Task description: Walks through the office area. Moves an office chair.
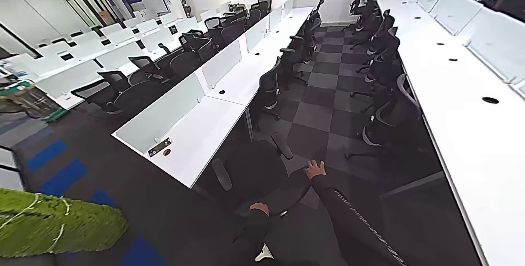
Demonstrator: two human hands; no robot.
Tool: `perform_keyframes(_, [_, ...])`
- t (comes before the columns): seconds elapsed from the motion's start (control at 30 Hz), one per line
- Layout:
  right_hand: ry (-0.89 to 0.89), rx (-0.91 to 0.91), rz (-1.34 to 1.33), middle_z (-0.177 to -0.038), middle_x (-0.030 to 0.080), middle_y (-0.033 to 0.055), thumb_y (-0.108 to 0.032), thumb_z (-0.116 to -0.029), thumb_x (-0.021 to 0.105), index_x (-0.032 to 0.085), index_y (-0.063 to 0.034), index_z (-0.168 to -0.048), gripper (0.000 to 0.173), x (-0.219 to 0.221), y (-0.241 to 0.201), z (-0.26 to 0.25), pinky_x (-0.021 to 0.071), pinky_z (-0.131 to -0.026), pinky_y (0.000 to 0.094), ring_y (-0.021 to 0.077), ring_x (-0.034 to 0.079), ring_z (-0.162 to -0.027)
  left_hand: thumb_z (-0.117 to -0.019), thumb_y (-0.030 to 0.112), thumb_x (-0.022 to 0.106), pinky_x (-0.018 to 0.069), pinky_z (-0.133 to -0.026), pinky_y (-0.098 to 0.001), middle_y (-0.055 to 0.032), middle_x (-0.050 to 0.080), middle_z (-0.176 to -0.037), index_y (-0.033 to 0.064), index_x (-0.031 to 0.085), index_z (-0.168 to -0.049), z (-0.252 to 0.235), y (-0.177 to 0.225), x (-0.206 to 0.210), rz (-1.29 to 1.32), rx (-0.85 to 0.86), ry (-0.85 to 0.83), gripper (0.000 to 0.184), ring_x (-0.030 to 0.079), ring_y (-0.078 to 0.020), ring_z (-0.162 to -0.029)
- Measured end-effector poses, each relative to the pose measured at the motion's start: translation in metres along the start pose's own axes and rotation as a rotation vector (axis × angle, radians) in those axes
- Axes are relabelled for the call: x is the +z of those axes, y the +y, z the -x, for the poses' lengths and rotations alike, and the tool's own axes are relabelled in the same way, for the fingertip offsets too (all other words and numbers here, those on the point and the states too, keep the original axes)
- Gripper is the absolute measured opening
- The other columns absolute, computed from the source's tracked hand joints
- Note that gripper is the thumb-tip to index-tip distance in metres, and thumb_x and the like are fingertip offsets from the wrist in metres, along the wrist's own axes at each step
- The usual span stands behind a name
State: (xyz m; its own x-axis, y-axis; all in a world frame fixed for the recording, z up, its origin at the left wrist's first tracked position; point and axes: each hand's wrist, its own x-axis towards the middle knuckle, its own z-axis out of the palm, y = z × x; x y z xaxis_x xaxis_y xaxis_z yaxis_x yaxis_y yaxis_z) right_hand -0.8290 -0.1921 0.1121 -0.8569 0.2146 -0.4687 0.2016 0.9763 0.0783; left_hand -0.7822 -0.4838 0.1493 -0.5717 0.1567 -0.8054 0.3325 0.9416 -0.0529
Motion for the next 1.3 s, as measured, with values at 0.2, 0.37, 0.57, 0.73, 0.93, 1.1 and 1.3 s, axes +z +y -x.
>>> perform_keyframes(0.2, [-0.021, -0.023, 0.063, -0.164, 0.040, 0.0184, -0.004, -0.1039, 0.051, 0.063, -0.0152, -0.142, 0.042, -0.038, 0.028, -0.072, 0.0171, -0.118, 0.0792, 0.0474, 0.028, -0.154, -0.0968, 0.051, 0.064, 0.0485, -0.105, -0.0652, -0.0225, 0.064, -0.139, 0.0012, 0.069, -0.127, -0.021, 0.028, -0.047, -0.037, 0.105, -0.045, 0.059, 0.059, -0.0410, -0.132])
perform_keyframes(0.37, [-0.058, -0.122, 0.116, -0.166, 0.037, 0.0153, -0.001, -0.1032, 0.051, 0.062, -0.0166, -0.143, 0.044, -0.080, 0.049, -0.147, 0.0337, -0.112, 0.0743, 0.0475, 0.031, -0.152, -0.0987, 0.060, 0.056, 0.0482, -0.104, -0.0672, -0.0237, 0.066, -0.136, 0.0004, 0.069, -0.126, -0.047, 0.043, -0.079, 0.079, 0.081, -0.039, 0.066, 0.060, -0.0427, -0.130])
perform_keyframes(0.57, [-0.079, -0.222, 0.096, -0.166, 0.034, 0.0192, 0.000, -0.1034, 0.051, 0.060, -0.0129, -0.144, 0.044, -0.124, 0.050, -0.219, 0.0436, -0.103, 0.0715, 0.0522, 0.043, -0.141, -0.0941, 0.067, 0.056, 0.0480, -0.109, -0.0600, -0.0189, 0.064, -0.141, 0.0097, 0.056, -0.147, -0.091, 0.043, -0.091, 0.229, 0.068, 0.108, 0.078, 0.053, -0.0394, -0.139])
perform_keyframes(0.73, [-0.078, -0.253, 0.131, -0.167, 0.033, 0.0196, 0.000, -0.1045, 0.049, 0.058, -0.0124, -0.146, 0.044, -0.151, 0.038, -0.268, 0.0448, -0.102, 0.0698, 0.0523, 0.043, -0.141, -0.0945, 0.069, 0.052, 0.0486, -0.109, -0.0577, -0.0183, 0.067, -0.136, 0.0078, 0.062, -0.141, -0.120, 0.036, -0.118, 0.268, 0.056, 0.183, 0.078, 0.057, -0.0374, -0.136])
perform_keyframes(0.93, [-0.052, -0.285, 0.110, -0.166, 0.033, 0.0210, -0.002, -0.1048, 0.048, 0.058, -0.0113, -0.146, 0.043, -0.174, 0.020, -0.320, 0.0437, -0.103, 0.0711, 0.0540, 0.042, -0.141, -0.0919, 0.072, 0.053, 0.0477, -0.111, -0.0558, -0.0164, 0.066, -0.138, 0.0085, 0.062, -0.141, -0.149, 0.018, -0.148, 0.330, -0.039, 0.219, 0.081, 0.055, -0.0360, -0.138])
perform_keyframes(1.1, [-0.045, -0.333, 0.160, -0.167, 0.033, 0.0184, -0.002, -0.1051, 0.048, 0.059, -0.0131, -0.146, 0.043, -0.194, 0.013, -0.363, 0.0431, -0.104, 0.0718, 0.0535, 0.043, -0.141, -0.0924, 0.072, 0.053, 0.0488, -0.109, -0.0560, -0.0157, 0.068, -0.135, 0.0087, 0.065, -0.136, -0.165, 0.024, -0.166, 0.390, -0.066, 0.252, 0.078, 0.057, -0.0359, -0.136])
perform_keyframes(1.3, [-0.033, -0.379, 0.147, -0.165, 0.036, 0.0199, -0.002, -0.1048, 0.049, 0.060, -0.0119, -0.144, 0.042, -0.207, 0.010, -0.387, 0.0442, -0.103, 0.0707, 0.0527, 0.043, -0.141, -0.0920, 0.071, 0.055, 0.0494, -0.108, -0.0563, -0.0146, 0.068, -0.136, 0.0103, 0.066, -0.137, -0.180, 0.026, -0.182, 0.423, -0.069, 0.261, 0.077, 0.057, -0.0349, -0.136])
